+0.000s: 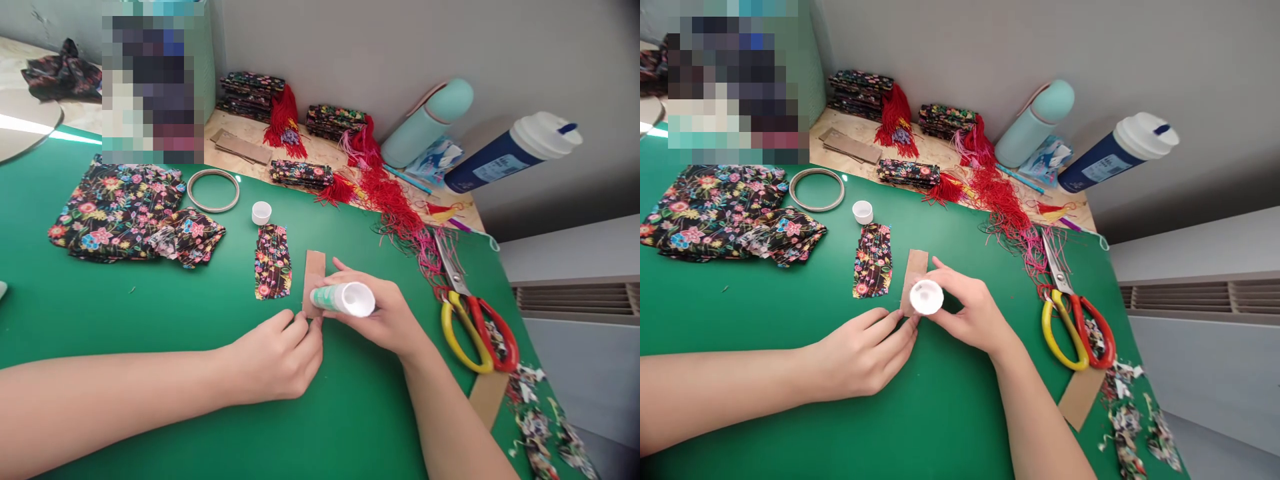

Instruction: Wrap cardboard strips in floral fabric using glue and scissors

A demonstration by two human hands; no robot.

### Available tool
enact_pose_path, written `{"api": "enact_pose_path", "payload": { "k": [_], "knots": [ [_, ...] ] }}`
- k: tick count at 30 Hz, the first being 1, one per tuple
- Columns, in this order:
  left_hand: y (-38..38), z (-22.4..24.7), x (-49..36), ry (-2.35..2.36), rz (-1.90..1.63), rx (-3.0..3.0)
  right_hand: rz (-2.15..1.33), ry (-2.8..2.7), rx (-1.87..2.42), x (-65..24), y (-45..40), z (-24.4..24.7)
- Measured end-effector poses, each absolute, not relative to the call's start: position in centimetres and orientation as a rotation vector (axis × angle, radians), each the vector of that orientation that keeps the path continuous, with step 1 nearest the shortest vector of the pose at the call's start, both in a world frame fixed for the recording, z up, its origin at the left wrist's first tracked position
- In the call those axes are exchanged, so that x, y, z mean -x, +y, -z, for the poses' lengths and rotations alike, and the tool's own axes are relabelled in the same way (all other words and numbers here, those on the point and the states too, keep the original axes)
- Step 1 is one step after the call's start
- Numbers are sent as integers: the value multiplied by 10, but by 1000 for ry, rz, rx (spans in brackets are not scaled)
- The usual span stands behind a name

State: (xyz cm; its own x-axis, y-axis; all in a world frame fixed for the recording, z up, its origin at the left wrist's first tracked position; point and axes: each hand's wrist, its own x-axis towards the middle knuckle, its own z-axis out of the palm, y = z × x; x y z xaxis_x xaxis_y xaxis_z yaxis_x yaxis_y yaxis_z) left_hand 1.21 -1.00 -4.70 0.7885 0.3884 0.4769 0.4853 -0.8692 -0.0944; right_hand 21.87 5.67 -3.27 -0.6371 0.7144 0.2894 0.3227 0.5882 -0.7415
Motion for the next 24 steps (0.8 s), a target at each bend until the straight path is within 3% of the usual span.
{"api": "enact_pose_path", "payload": {
  "k": [24],
  "knots": [
    [-12, 49, -12, -684, 744, 2759, -936, -2287, 840, -215, 54, 33]
  ]
}}
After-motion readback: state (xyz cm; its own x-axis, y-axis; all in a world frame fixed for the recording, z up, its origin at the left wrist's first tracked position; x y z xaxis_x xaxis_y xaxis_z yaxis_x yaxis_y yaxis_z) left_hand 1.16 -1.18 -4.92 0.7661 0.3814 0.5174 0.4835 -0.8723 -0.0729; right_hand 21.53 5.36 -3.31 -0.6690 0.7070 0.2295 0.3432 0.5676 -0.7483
